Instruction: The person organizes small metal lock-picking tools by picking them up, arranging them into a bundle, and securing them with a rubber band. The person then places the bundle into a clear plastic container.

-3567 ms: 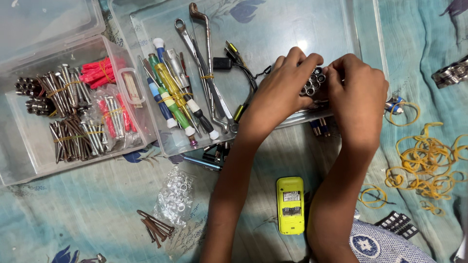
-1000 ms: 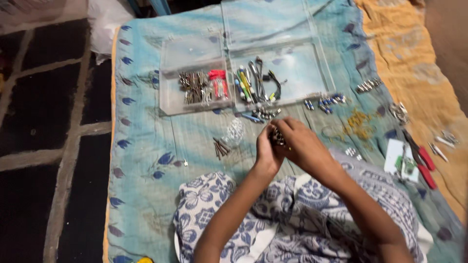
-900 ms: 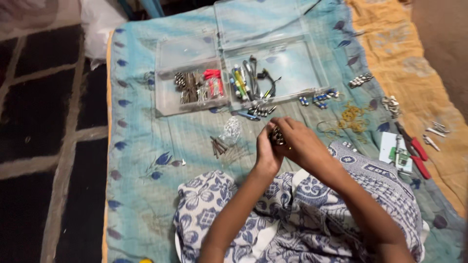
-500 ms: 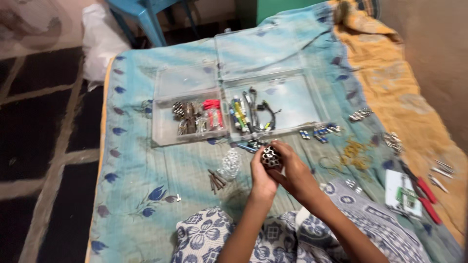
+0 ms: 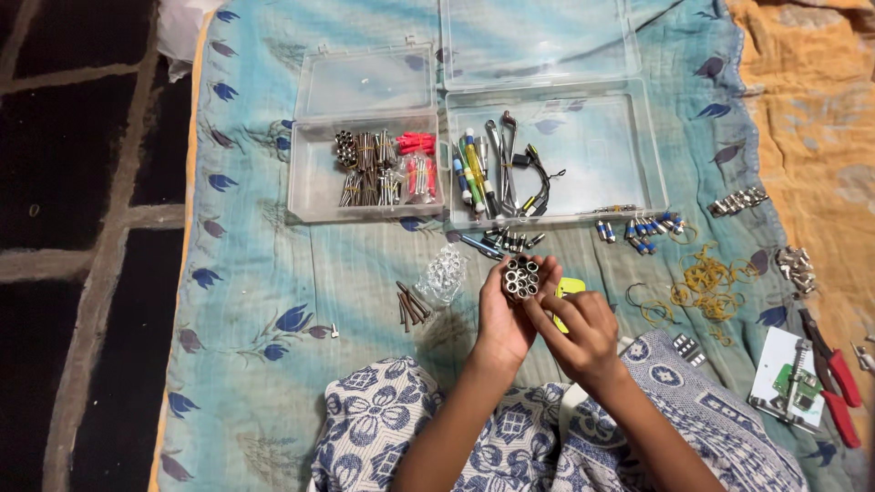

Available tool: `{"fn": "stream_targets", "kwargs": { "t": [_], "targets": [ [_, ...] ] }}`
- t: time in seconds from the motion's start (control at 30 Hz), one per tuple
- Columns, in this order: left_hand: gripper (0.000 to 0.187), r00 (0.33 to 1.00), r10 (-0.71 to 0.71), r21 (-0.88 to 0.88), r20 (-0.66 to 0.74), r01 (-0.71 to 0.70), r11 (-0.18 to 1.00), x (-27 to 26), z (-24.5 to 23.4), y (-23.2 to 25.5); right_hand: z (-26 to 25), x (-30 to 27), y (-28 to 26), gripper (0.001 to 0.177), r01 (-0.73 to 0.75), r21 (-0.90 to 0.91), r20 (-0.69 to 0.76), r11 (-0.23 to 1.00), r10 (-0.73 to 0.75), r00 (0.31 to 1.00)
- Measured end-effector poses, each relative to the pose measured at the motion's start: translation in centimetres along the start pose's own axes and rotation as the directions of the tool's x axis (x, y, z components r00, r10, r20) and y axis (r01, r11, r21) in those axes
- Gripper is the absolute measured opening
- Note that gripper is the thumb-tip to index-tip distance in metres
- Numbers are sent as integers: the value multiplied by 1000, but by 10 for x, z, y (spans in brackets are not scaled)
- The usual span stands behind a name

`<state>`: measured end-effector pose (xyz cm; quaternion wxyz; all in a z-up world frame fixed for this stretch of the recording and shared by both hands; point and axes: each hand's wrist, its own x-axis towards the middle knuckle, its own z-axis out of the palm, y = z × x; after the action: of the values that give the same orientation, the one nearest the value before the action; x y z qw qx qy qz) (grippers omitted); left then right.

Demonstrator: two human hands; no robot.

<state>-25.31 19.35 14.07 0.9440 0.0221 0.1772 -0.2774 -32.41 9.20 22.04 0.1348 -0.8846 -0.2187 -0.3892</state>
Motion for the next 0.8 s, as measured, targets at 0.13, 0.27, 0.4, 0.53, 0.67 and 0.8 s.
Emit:
{"fn": "stream_targets", "kwargs": {
  "t": [0.13, 0.27, 0.4, 0.53, 0.67, 0.8],
  "targets": [
    [28, 999, 10, 4, -48, -10, 1000, -3, -3, -2, -1, 1, -1, 41, 49, 50, 31, 998, -50, 998],
    [26, 998, 21, 49, -55, -18, 999, -1, -6, 3, 2, 5, -4, 33, -60, 130, 105, 990, 46, 993],
    [22, 996, 28, 20, -90, -27, 999, 3, -12, 10, 9, 5, -5, 28, -135, 215, 196, 967, 93, 976],
    [21, 998, -43, -43, -52, 40, 998, 7, -20, 17, 9, 7, -7, 35, -123, 205, 186, 971, 84, 979],
    [23, 988, 14, -2, -156, -14, 1000, 17, -30, 25, 2, 16, -11, 39, -107, 251, 214, 962, 53, 975],
    [29, 995, 50, -129, -88, -61, 990, 24, -40, 56, 1, 20, -6, 37, -19, 386, 265, 922, -92, 960]
  ]
}}
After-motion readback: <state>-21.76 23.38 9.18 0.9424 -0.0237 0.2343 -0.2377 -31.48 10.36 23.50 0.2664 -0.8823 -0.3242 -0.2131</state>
